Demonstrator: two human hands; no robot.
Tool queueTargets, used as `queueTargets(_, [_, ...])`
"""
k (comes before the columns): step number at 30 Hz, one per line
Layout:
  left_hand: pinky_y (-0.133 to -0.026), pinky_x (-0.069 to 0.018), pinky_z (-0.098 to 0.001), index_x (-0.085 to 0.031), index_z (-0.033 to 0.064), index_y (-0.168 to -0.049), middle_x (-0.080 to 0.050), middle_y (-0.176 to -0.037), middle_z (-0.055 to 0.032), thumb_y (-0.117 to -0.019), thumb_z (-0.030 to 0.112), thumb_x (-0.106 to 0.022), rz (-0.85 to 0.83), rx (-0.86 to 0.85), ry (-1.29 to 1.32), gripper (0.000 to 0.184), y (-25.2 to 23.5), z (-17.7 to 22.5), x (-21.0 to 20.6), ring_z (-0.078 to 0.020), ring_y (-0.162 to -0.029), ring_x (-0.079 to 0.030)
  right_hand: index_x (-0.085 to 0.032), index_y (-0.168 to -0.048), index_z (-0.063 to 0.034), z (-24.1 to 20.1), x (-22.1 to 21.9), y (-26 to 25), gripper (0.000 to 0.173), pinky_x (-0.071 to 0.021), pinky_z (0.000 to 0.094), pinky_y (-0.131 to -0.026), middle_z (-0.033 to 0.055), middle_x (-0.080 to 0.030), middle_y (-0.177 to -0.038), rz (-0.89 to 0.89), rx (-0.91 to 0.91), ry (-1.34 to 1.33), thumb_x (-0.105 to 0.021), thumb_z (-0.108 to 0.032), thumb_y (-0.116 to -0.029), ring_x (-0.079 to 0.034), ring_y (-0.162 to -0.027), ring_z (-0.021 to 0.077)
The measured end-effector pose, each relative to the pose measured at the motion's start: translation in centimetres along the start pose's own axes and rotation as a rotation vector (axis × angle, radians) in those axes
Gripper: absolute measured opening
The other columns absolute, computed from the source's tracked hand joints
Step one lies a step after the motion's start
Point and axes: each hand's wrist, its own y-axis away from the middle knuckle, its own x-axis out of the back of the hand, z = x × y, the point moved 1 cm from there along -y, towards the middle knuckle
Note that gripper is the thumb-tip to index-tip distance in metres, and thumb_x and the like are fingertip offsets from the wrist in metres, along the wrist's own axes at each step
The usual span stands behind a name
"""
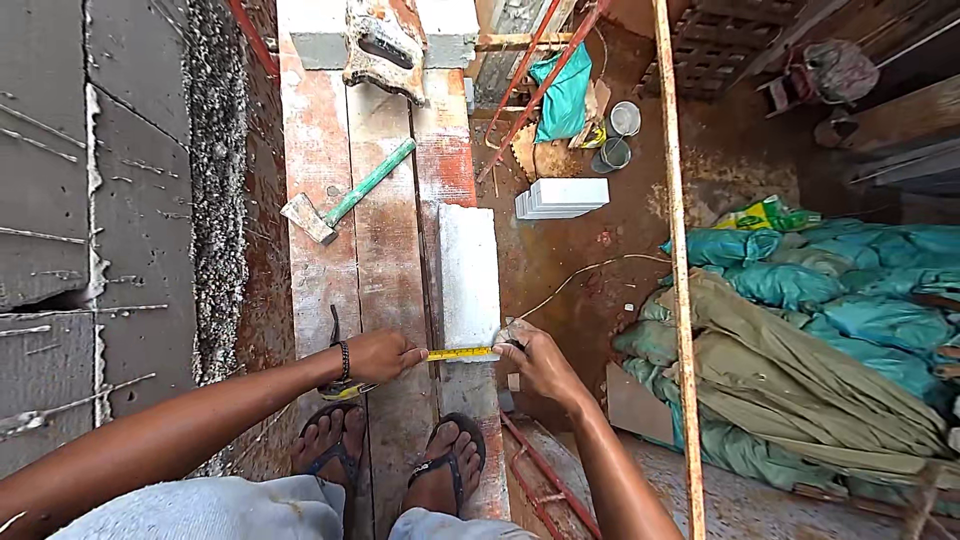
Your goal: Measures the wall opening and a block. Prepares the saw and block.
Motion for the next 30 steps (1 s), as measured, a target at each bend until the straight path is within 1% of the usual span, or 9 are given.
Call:
queueTargets(4, [-0.067, -0.0448, -0.047, -0.063, 0.0049, -0.086, -0.055, -0.069, -0.0076, -0.1116, 0.045, -0.031, -0.002, -0.014, -0.009, 0.058, 0.1, -0.4, 0.1, -0.0234, -0.068, -0.055, -0.073, -0.1, -0.0041, -0.5, 0.0, -0.2, 0.024, -0.0504, 0.0343, -0.089, 0.0101, -0.067, -0.099, -0.012, -0.018, -0.003, -0.063, -0.026, -0.1007, -0.063, -0.096, 0.0178])
queueTargets(7, [-0.065, -0.0436, -0.0468, -0.061, 0.0052, -0.082, -0.053, -0.068, -0.0074, -0.1116, 0.045, -0.031, 0.012, -0.03, -0.004, 0.058, 0.0, -1.1, -0.1, -0.0235, -0.066, -0.054, -0.074, -0.098, -0.0056, -0.5, -0.3, -0.4, 0.023, -0.0509, 0.0348, -0.088, 0.0099, -0.066, -0.098, -0.009, -0.022, 0.0, -0.065, -0.027, -0.0997, -0.063, -0.096, 0.0184])
queueTargets(11, [-0.065, -0.0434, -0.0469, -0.06, 0.0051, -0.082, -0.051, -0.069, -0.0077, -0.1115, 0.045, -0.031, 0.012, -0.031, -0.008, 0.058, 0.2, -1.3, -0.3, -0.0239, -0.066, -0.053, -0.074, -0.096, -0.007, -0.8, -0.5, -0.4, 0.023, -0.0502, 0.0341, -0.086, 0.0083, -0.065, -0.096, 0.001, -0.032, 0.003, -0.065, -0.028, -0.0994, -0.061, -0.093, 0.0169])
queueTargets(16, [-0.064, -0.044, -0.0467, -0.062, 0.0037, -0.085, -0.052, -0.069, -0.008, -0.1116, 0.045, -0.032, 0.01, -0.027, 0.014, 0.058, 0.2, -1.3, -0.2, -0.0235, -0.065, -0.054, -0.074, -0.097, -0.0061, -0.8, -0.5, -0.4, 0.025, -0.0498, 0.0348, -0.086, 0.0099, -0.064, -0.098, -0.002, -0.046, -0.002, -0.065, -0.029, -0.099, -0.061, -0.094, 0.0177])
queueTargets(21, [-0.064, -0.0436, -0.0472, -0.062, 0.0042, -0.084, -0.052, -0.069, -0.008, -0.1115, 0.045, -0.032, -0.003, -0.015, -0.002, 0.057, 0.2, -1.4, -0.2, -0.024, -0.066, -0.053, -0.074, -0.096, -0.006, -0.5, -0.7, -0.4, 0.027, -0.0499, 0.0337, -0.086, 0.0108, -0.063, -0.1, -0.015, -0.042, -0.005, -0.068, -0.032, -0.0977, -0.06, -0.093, 0.0174])
queueTargets(24, [-0.066, -0.0442, -0.0483, -0.062, 0.0045, -0.087, -0.053, -0.071, -0.0085, -0.1116, 0.046, -0.03, -0.002, 0.007, -0.021, 0.058, 0.1, -1.3, -0.3, -0.0249, -0.069, -0.055, -0.075, -0.094, -0.0055, -0.4, -0.9, -0.6, 0.027, -0.0508, 0.0341, -0.086, 0.0102, -0.064, -0.098, 0.016, -0.014, 0.019, -0.069, -0.031, -0.0966, -0.061, -0.093, 0.0179])
queueTargets(27, [-0.069, -0.0452, -0.0518, -0.063, 0.0043, -0.089, -0.055, -0.073, -0.0106, -0.1114, 0.047, -0.029, 0.011, 0.028, -0.053, 0.059, 0.2, -1.1, 0.0, -0.0281, -0.073, -0.057, -0.073, -0.094, -0.0047, -0.1, -1.5, -0.4, 0.028, -0.0517, 0.0379, -0.087, 0.0113, -0.064, -0.1, 0.063, -0.006, 0.021, -0.067, -0.032, -0.0975, -0.063, -0.094, 0.0207])
queueTargets(30, [-0.069, -0.0454, -0.052, -0.062, 0.0049, -0.089, -0.054, -0.073, -0.0104, -0.1112, 0.048, -0.029, 0.056, 0.036, -0.068, 0.058, 0.4, -0.7, 1.0, -0.0284, -0.073, -0.057, -0.072, -0.095, -0.0054, -0.2, -1.6, -1.0, 0.027, -0.0525, 0.0382, -0.086, 0.0096, -0.065, -0.098, 0.169, -0.009, 0.014, -0.064, -0.031, -0.0996, -0.064, -0.093, 0.0194])
